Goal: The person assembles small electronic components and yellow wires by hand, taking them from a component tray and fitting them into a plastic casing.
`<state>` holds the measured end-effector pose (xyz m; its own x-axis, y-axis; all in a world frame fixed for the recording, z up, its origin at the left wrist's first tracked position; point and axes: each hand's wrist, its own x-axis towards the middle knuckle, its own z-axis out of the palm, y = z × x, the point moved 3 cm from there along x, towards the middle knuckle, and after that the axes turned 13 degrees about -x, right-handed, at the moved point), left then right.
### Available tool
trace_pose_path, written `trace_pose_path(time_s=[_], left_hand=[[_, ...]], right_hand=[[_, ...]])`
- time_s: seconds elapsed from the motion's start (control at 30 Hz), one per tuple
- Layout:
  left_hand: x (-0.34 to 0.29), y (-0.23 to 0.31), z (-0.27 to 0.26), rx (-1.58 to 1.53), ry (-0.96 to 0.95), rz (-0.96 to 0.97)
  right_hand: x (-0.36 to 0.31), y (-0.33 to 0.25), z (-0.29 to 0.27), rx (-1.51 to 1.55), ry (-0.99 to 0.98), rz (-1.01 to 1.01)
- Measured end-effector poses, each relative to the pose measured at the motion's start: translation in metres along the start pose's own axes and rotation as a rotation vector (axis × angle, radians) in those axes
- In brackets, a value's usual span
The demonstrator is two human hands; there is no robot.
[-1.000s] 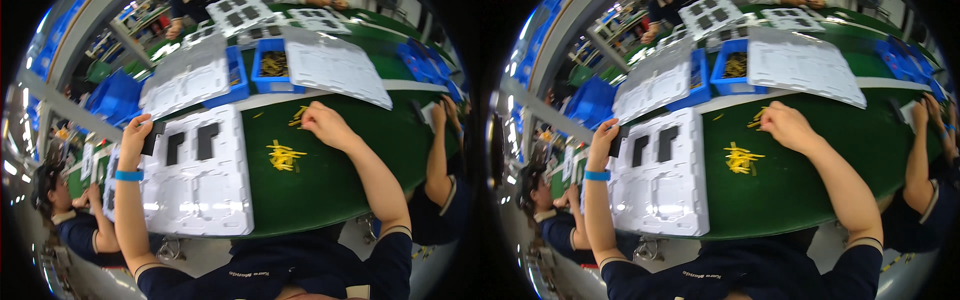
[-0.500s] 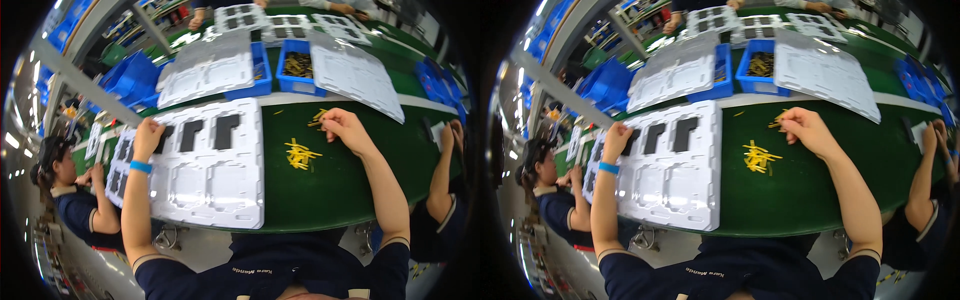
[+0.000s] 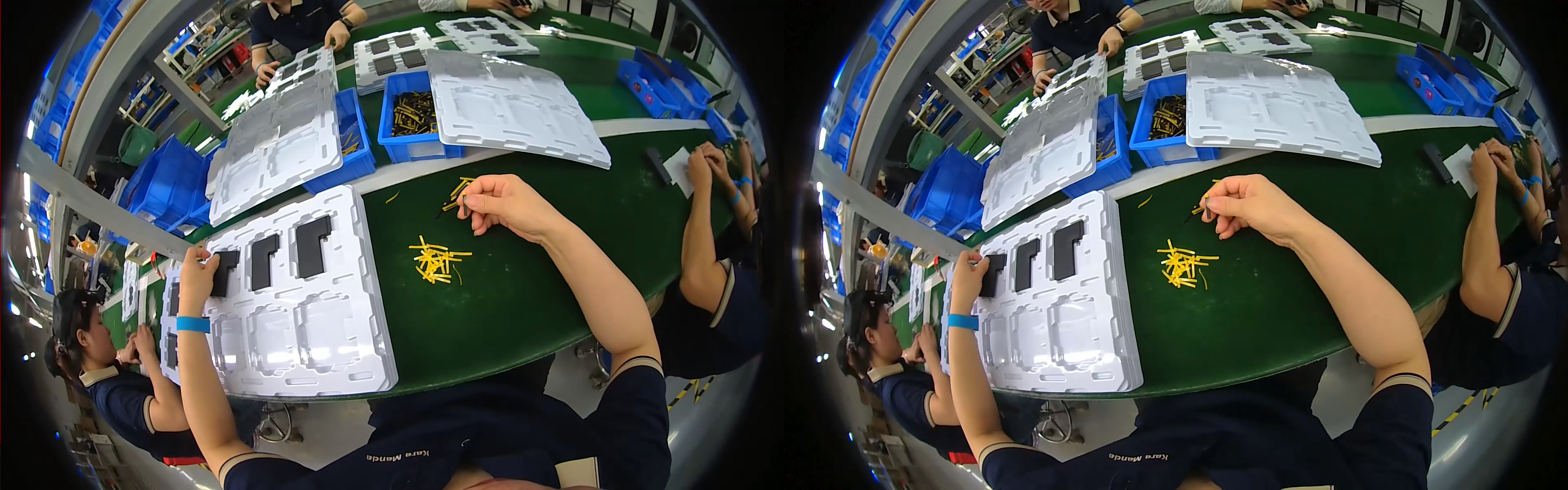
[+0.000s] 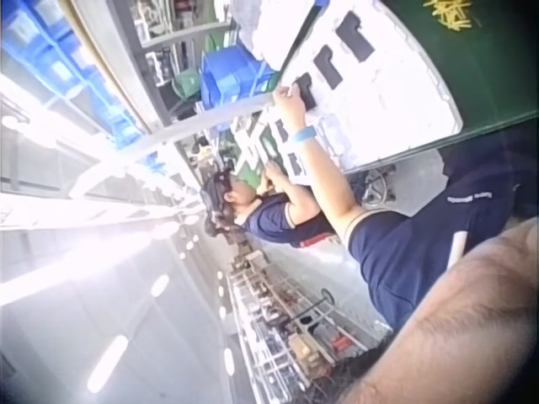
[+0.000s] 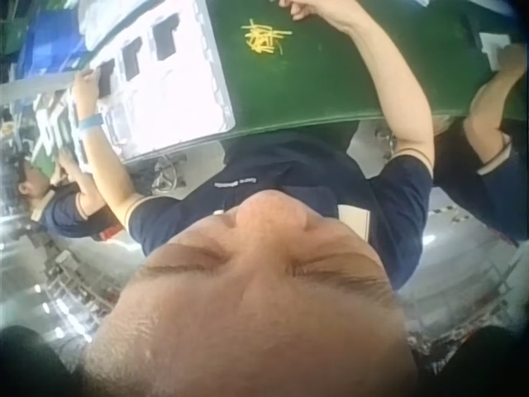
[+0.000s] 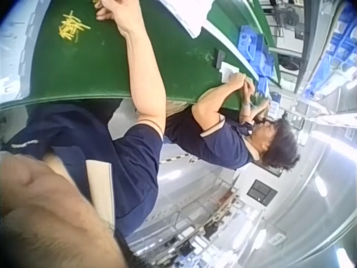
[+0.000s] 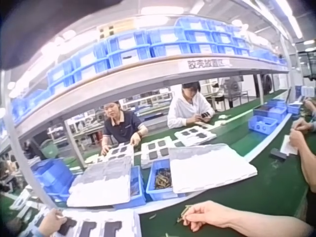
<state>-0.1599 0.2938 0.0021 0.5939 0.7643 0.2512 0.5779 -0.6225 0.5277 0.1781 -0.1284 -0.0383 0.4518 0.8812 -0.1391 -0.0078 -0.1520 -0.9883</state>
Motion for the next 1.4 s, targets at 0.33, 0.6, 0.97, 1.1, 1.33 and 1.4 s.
trace_pose_path(time_s=[0.33,0.6,0.97,1.1,1.33,1.4], left_hand=[[-0.024,0.042,0.02,0.196,0.083,0.125],[-0.035,0.143,0.031,-0.203,0.027,0.42],[-0.094,0.292,0.141,-0.58,-0.703,0.39],[-0.095,0.289,0.154,-0.63,-0.663,0.327],[-0.096,0.284,0.156,-0.739,-0.772,0.239],[-0.097,0.283,0.156,-0.768,-0.762,0.239]], right_hand=[[0.001,0.0,0.002,0.033,-0.029,0.005],[-0.002,-0.006,0.007,0.032,-0.029,-0.065],[-0.008,-0.007,0.021,-0.095,-0.056,-0.174],[-0.009,-0.009,0.023,-0.109,-0.069,-0.129],[-0.017,-0.018,0.03,-0.249,0.02,-0.179],[-0.017,-0.02,0.032,-0.264,0.03,-0.15]])
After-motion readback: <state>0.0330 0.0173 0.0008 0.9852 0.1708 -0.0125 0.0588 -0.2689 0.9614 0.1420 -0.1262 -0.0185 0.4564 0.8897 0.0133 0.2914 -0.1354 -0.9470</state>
